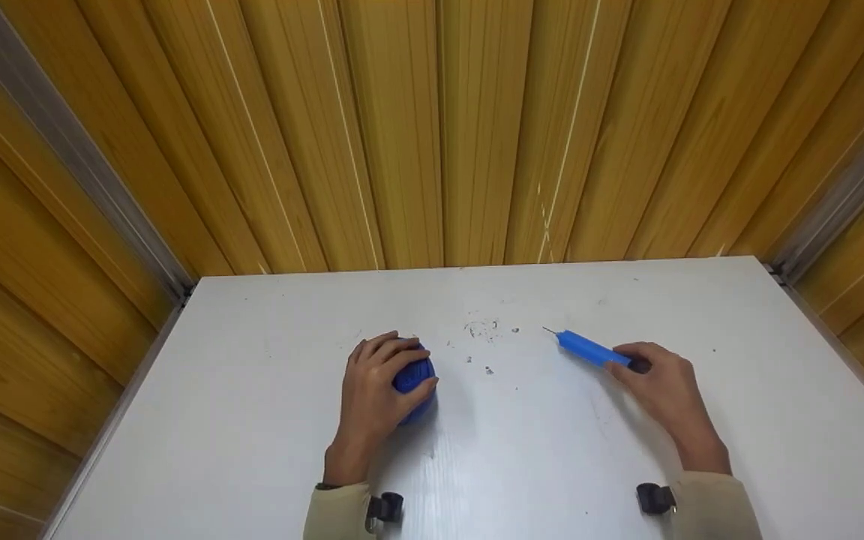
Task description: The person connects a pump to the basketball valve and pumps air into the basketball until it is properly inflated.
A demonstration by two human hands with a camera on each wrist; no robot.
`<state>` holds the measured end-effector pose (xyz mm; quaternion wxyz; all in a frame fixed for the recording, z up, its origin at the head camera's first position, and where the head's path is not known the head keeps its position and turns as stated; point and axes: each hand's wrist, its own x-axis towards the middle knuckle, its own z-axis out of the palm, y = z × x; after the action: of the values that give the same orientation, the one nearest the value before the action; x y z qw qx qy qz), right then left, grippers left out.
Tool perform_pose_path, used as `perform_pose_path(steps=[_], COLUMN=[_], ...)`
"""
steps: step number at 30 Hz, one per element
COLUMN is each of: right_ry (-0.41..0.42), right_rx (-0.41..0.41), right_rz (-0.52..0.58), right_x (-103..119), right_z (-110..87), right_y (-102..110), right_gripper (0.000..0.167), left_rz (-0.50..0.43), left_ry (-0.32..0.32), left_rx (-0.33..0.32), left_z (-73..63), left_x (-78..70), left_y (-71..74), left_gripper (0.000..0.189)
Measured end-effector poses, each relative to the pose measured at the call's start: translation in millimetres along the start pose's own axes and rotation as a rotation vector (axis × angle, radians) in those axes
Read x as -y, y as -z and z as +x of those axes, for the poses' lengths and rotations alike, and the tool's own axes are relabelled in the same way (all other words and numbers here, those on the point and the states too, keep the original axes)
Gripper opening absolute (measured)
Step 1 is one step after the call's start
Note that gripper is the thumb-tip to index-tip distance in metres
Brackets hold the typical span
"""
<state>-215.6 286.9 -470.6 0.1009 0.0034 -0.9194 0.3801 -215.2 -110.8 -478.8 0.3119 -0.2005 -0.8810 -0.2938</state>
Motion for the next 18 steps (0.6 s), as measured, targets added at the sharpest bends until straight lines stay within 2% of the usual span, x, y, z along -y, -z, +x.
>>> perform_pose_path(steps=[6,14,18], right_ry=[-0.029,-0.107,-0.103], right_rx=[0.041,0.135,0.145], right_rz=[-0.006,-0.023,-0.035], right_x=[-9.6,-13.1,-14.4], right_z=[1.5,1.1,-1.1], right_y=[-4.6,-10.9,-14.4], right_gripper=[0.036,0.045,0.05], left_rz=[0.011,-0.007,-0.018], left_ry=[0.047,0.07,0.086], left_rx=[0.017,0.01,0.002], left_z=[-1.9,-3.9,-6.0], left_x=[2.6,6.1,7.2], left_y=[0.2,-4.3,-5.9], left_gripper=[0.038,0.04,0.042])
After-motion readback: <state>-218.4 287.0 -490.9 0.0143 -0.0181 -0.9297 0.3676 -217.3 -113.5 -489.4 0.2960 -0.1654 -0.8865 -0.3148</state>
